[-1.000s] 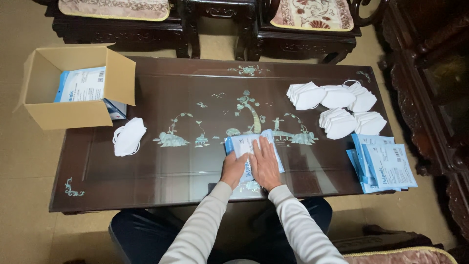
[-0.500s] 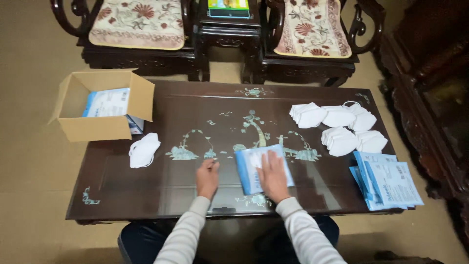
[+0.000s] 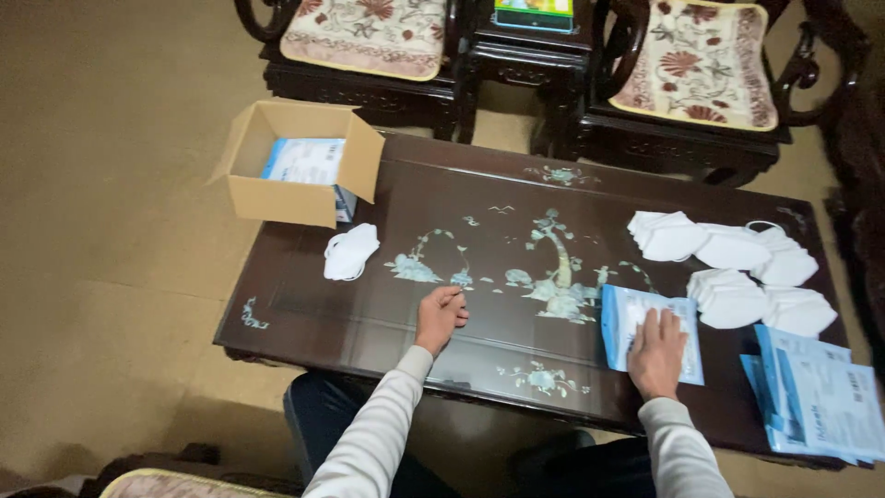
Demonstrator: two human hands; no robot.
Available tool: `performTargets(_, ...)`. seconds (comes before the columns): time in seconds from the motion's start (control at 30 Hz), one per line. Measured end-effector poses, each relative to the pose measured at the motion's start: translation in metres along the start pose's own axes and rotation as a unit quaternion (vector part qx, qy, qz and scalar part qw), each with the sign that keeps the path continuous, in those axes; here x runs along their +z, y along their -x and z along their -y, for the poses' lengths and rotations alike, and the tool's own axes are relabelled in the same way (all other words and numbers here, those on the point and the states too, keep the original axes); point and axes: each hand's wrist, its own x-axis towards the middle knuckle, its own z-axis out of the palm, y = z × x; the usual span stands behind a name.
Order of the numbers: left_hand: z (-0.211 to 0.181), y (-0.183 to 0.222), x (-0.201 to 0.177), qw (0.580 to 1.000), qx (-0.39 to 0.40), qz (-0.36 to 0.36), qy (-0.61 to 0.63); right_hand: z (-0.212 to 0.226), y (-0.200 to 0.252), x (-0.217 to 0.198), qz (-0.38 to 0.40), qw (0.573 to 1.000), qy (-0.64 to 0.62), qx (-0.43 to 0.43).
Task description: Packaging face masks into individual envelopes.
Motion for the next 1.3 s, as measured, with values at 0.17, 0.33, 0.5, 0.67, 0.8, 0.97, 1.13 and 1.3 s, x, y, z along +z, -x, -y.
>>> performTargets(0.17,-0.027,-0.038,-0.08,0.97,0.136,-0.16,-0.121,0.013,0.0,-0.009,-0.036,0.999,-0.009,0.004)
performTargets(0.33,-0.081,-0.056,-0.175,0.765,0.244,-0.363,-0.473,0.017,0.002,-0.015,-0.031,0.999,-0.018,0.017)
performTargets(0.5,-0.083,-0.06,-0.2,0.773,0.09,-0.268,-0.568,0.025,-0.001,-0.021,-0.013,0.998,-0.036,0.039)
performTargets(0.67,-0.083,-0.056,-0.19,0.747,0.092,-0.284,-0.594,0.028,-0.001,-0.025,0.0,0.998,-0.038,0.049)
performTargets(0.8,-0.09,-0.055,-0.189,0.753,0.094,-0.275,-0.59,0.024,-0.002,-0.02,0.003,0.998,-0.029,0.054)
performTargets(0.97,-0.097,-0.051,-0.185,0.76,0.108,-0.273,-0.581,0.028,0.0,-0.022,0.003,0.997,-0.036,0.07)
performTargets(1.13,-0.1,-0.049,-0.184,0.782,0.117,-0.269,-0.55,0.028,0.0,-0.023,0.006,0.997,-0.026,0.074)
performTargets(1.3,-0.107,-0.037,-0.172,0.785,0.163,-0.284,-0.525,0.027,0.002,-0.022,-0.002,0.997,-0.027,0.072)
